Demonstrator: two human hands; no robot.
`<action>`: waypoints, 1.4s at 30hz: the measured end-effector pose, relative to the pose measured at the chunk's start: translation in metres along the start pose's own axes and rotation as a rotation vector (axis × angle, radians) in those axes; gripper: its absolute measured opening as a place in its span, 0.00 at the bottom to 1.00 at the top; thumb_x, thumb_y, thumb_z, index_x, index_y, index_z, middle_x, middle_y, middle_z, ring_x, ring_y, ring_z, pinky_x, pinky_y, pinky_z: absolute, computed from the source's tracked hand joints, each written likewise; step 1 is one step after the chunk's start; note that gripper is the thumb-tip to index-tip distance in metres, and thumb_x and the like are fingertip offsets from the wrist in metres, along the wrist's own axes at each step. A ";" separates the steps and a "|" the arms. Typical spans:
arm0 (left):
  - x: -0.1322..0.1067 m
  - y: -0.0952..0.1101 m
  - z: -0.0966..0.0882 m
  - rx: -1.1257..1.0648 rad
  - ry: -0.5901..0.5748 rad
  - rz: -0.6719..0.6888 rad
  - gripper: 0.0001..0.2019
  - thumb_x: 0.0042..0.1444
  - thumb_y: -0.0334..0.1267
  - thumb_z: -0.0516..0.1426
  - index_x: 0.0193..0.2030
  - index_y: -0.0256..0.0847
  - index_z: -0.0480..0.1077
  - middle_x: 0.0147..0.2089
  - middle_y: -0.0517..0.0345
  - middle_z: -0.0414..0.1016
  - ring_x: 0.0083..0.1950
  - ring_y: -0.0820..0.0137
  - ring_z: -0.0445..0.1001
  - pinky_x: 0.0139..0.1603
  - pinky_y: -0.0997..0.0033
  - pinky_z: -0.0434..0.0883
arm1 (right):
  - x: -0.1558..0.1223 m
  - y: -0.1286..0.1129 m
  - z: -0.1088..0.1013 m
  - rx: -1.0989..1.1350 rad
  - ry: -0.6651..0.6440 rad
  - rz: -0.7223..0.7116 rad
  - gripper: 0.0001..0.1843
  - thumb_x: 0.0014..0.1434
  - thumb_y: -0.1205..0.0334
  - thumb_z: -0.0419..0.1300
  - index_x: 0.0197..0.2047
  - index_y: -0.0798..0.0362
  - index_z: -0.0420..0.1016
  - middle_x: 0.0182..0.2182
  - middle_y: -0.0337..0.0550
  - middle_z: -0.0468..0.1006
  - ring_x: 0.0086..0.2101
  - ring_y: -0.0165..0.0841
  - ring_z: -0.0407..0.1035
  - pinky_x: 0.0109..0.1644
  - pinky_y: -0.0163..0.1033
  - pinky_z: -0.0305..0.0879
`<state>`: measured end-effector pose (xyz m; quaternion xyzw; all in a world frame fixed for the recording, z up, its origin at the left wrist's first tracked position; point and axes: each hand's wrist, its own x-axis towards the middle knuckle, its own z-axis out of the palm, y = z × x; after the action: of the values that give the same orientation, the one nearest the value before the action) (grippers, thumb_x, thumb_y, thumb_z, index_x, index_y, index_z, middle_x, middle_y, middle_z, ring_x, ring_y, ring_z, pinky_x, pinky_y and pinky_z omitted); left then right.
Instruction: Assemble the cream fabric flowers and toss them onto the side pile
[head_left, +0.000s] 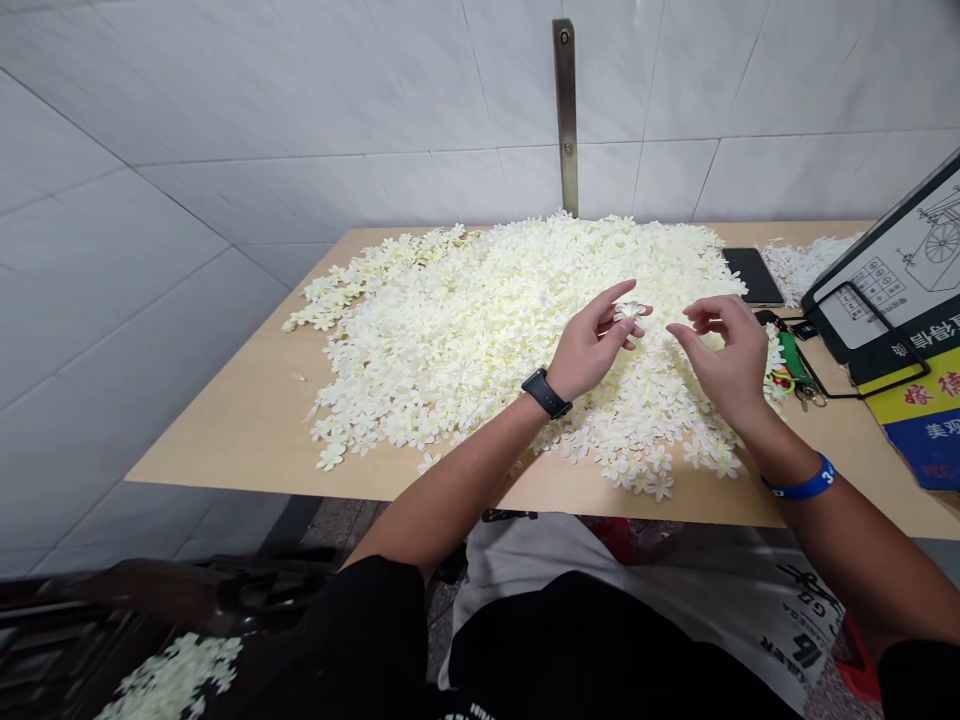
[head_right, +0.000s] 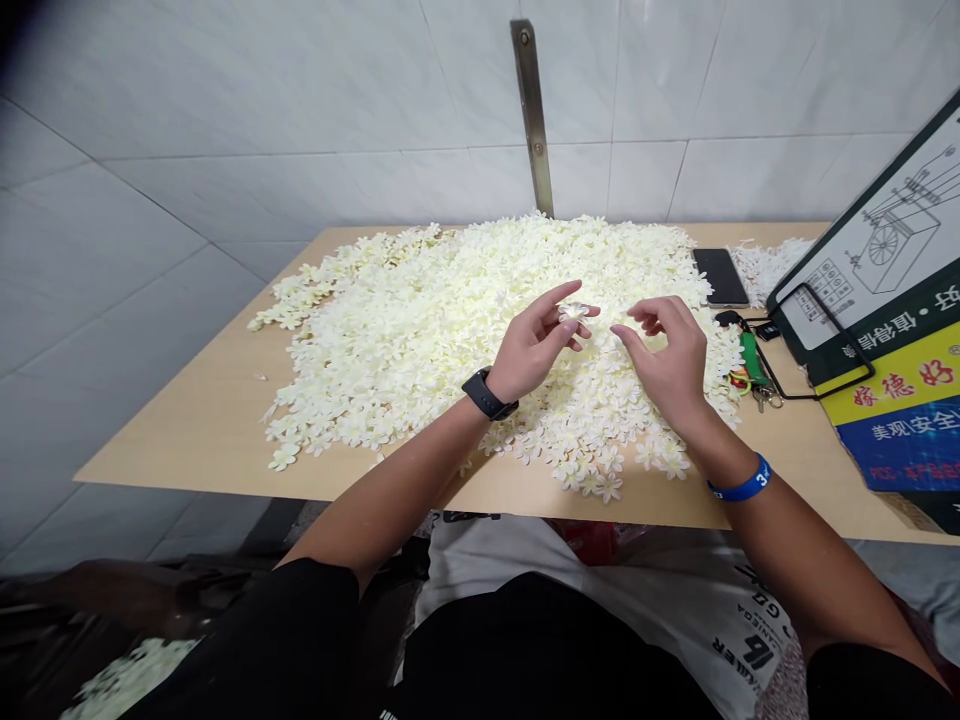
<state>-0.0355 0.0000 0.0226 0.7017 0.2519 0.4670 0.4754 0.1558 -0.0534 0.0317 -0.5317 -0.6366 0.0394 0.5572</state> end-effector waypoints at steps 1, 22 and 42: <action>-0.001 -0.001 0.002 -0.003 -0.003 0.009 0.25 0.69 0.46 0.56 0.69 0.42 0.63 0.61 0.43 0.79 0.48 0.69 0.83 0.46 0.70 0.83 | -0.002 -0.003 0.001 -0.011 0.014 -0.063 0.06 0.61 0.55 0.68 0.37 0.48 0.78 0.34 0.42 0.79 0.35 0.37 0.72 0.40 0.44 0.71; -0.012 -0.007 0.014 0.080 -0.040 0.082 0.23 0.66 0.51 0.58 0.63 0.43 0.74 0.49 0.55 0.84 0.48 0.66 0.85 0.54 0.60 0.85 | -0.011 -0.012 0.002 0.101 -0.025 -0.058 0.05 0.63 0.60 0.65 0.34 0.46 0.83 0.32 0.42 0.84 0.33 0.39 0.78 0.39 0.47 0.76; -0.008 -0.013 0.016 0.151 0.135 0.035 0.20 0.69 0.45 0.56 0.61 0.35 0.73 0.54 0.44 0.83 0.54 0.62 0.84 0.54 0.63 0.84 | 0.000 0.007 -0.001 -0.199 -0.132 -0.120 0.07 0.63 0.59 0.64 0.44 0.49 0.78 0.40 0.46 0.80 0.31 0.35 0.70 0.35 0.43 0.69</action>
<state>-0.0233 -0.0075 0.0055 0.7068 0.3056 0.5011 0.3948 0.1609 -0.0508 0.0274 -0.5416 -0.7033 -0.0223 0.4599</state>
